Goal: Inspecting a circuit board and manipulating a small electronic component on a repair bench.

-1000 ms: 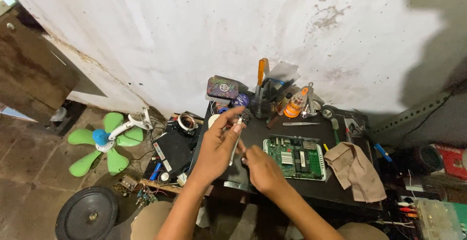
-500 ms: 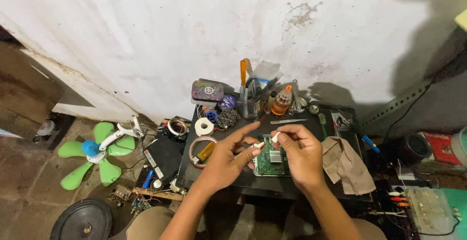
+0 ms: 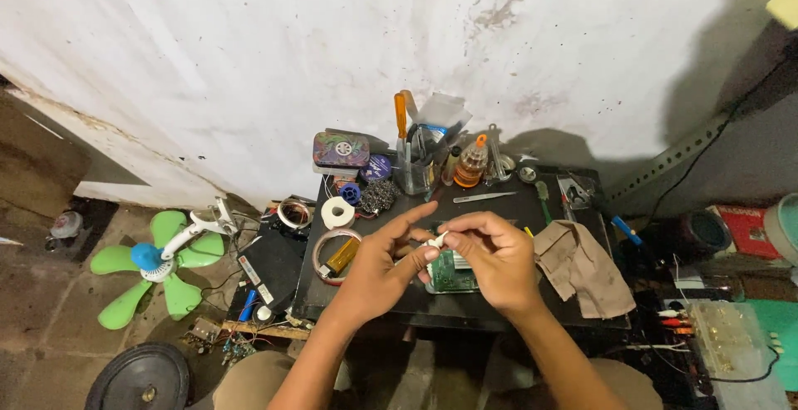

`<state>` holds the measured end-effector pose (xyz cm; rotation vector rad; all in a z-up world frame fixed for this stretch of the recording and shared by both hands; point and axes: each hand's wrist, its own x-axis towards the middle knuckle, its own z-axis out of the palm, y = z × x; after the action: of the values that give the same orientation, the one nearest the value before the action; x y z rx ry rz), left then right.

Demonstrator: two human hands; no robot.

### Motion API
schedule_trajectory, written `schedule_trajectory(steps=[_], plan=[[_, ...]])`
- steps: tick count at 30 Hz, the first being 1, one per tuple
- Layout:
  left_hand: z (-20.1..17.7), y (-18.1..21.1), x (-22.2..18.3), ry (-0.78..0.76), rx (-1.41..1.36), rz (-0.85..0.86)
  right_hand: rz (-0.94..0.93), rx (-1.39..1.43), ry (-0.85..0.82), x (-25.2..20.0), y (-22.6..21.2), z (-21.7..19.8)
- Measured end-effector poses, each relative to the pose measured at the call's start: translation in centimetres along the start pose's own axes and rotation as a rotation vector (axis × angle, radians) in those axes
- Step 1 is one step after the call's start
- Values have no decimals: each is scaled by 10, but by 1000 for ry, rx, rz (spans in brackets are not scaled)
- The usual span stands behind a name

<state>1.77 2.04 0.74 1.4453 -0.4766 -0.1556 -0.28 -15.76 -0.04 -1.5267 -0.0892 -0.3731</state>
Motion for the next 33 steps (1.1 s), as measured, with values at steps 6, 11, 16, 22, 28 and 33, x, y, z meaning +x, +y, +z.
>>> schedule_trajectory(steps=[6,11,16,22,28,33], plan=[[-2,7,-2,12,-1,-18,-9,-167,-69,3,-3,-5],[-3,9,-2,-23,14,-29,-31,-314,-159,6,-2,-11],[-3,5,-3,-69,28,-37,-91,-465,-231,8,2,-16],[-5,8,-2,-76,25,-49,-17,-336,-321,14,-14,-28],[-4,7,-3,-86,25,-57,-55,-372,-381,13,-11,-28],[-6,6,-3,-67,-27,-83,-67,-358,-398,12,-18,-26]])
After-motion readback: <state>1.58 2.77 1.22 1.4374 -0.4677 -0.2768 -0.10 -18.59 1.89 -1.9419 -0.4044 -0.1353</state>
